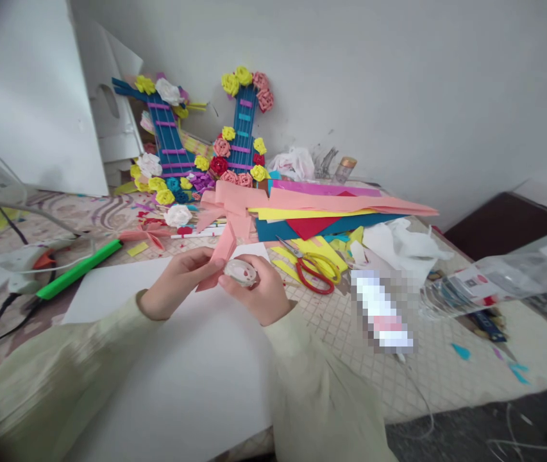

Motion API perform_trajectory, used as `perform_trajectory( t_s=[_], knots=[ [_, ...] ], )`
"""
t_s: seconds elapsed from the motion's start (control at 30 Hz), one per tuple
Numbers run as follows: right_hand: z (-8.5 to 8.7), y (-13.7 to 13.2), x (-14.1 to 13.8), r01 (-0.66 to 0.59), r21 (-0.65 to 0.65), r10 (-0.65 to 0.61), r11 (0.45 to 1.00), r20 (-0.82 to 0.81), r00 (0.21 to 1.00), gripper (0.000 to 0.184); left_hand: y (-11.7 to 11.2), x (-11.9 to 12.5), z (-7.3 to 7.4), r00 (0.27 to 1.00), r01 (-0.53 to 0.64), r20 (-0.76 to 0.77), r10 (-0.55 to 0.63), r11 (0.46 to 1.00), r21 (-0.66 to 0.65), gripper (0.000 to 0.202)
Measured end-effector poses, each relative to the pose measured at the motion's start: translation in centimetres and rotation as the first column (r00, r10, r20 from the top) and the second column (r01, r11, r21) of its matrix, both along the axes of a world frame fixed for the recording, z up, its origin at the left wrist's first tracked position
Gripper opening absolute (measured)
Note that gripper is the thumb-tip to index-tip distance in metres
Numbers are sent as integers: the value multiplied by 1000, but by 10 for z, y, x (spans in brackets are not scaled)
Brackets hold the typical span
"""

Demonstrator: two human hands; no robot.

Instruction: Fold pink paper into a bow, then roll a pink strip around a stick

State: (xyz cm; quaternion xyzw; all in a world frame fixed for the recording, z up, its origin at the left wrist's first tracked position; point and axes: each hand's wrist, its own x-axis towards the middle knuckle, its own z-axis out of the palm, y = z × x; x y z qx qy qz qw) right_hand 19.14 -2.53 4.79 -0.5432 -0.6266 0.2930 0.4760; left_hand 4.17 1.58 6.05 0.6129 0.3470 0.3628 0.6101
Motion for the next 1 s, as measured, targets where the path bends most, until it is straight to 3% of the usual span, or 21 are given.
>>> perform_trajectory(
  t_s=[0.17, 0.33, 0.67, 1.0],
  knots=[
    [0, 0, -2, -12, -139, 2, 990, -70, 998, 35, 4, -4, 1, 999, 1, -38, 0, 1000, 30, 24],
    [-5, 2, -2, 50, -175, -60, 983, -56, 997, 39, 6, -7, 8, 997, -24, -70, 26, 999, 30, 25],
    [-14, 4, -2, 45, -235, -34, 971, 50, 998, 39, 13, -18, 18, 969, 133, -224, -102, 983, 129, 20],
    [-23, -2, -11, 6, -309, -9, 951, -9, 1000, 41, 11, -24, 24, 945, 174, -308, -114, 969, 177, 23]
  ],
)
